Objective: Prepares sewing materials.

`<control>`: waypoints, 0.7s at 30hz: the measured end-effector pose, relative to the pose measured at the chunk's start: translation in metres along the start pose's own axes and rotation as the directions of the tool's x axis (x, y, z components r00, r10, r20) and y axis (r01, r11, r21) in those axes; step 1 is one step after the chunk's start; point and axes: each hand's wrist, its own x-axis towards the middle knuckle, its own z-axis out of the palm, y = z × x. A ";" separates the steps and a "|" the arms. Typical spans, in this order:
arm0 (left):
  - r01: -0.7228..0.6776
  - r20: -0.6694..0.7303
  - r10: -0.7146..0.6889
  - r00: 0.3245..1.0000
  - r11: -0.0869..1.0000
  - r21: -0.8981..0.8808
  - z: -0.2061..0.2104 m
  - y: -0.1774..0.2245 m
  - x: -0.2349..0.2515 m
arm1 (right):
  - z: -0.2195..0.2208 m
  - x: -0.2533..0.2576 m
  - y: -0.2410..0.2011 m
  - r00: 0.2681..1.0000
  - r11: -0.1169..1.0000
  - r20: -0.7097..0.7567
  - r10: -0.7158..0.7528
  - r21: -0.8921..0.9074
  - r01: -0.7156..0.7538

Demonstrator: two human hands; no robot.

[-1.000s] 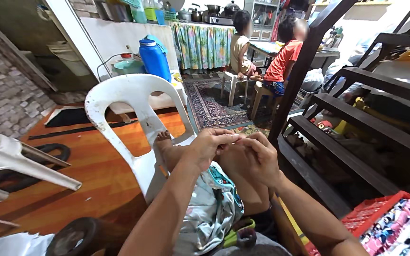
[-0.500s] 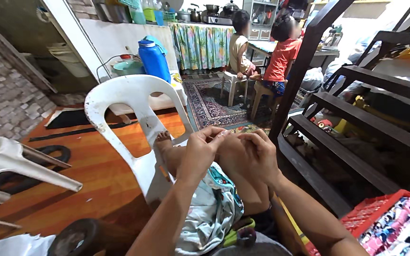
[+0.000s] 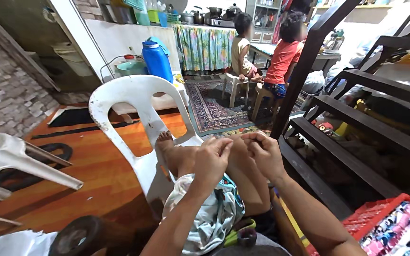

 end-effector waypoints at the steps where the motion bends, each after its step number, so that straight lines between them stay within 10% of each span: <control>1: -0.061 -0.009 0.061 0.998 0.998 0.033 0.003 0.000 -0.003 | 0.001 0.000 0.000 1.000 1.000 -0.013 0.016 0.023 -0.016; 7: -0.233 -0.065 0.243 0.968 0.963 0.134 0.016 0.005 -0.007 | 0.008 -0.002 0.007 0.997 0.999 -0.074 0.006 0.045 -0.002; 13: 0.089 0.085 -0.079 0.993 0.988 -0.122 0.016 0.009 -0.006 | 0.013 0.000 -0.005 0.954 0.770 0.032 0.299 0.582 -0.261; 18: -0.036 0.023 0.036 0.999 0.999 -0.013 0.023 0.006 -0.008 | 0.014 0.002 -0.006 0.889 0.610 0.111 0.444 0.689 -0.391; 21: 0.148 0.125 -0.133 0.983 0.982 -0.120 0.018 0.008 -0.005 | 0.013 0.002 -0.006 0.891 0.594 0.119 0.438 0.706 -0.386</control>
